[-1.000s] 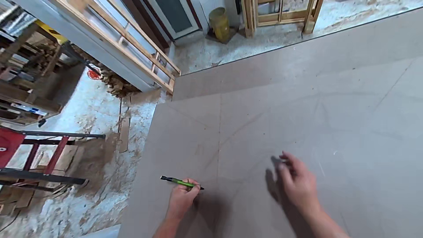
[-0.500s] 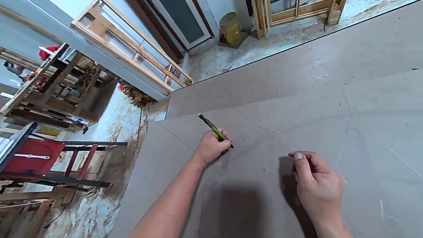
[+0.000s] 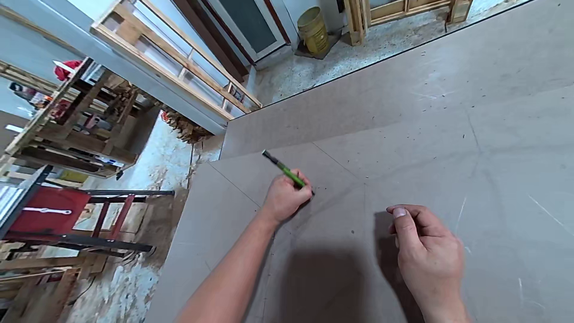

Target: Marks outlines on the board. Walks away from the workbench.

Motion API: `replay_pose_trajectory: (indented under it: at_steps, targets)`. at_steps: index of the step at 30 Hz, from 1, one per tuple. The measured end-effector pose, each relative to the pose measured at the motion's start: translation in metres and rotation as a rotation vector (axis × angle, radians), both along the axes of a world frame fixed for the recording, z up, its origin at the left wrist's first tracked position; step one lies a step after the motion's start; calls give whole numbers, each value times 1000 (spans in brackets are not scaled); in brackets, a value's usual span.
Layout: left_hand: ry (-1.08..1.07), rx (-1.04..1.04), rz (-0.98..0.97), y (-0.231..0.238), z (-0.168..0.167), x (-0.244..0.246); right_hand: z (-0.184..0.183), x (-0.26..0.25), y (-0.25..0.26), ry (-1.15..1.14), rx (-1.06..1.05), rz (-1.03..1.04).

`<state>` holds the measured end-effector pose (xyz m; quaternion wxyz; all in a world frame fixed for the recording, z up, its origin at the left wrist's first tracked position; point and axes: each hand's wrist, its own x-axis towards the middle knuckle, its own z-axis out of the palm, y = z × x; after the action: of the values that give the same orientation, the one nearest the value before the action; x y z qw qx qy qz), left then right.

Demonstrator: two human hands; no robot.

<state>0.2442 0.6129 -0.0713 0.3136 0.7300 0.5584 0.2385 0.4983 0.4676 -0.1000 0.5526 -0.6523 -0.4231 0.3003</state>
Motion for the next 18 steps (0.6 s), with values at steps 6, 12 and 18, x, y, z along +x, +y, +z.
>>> replay_pose_trajectory:
  at_steps: [6, 12, 18]
  targets:
    - [-105, -52, -22, -26, 0, -11, 2, 0, 0, 13, -4, -25]
    - [-36, 9, -19, 9, -4, 26, 2, 1, 0, -22, -17, -16]
    - [-25, -35, -36, -26, -3, 16, 5, 4, -1, 87, 65, 137]
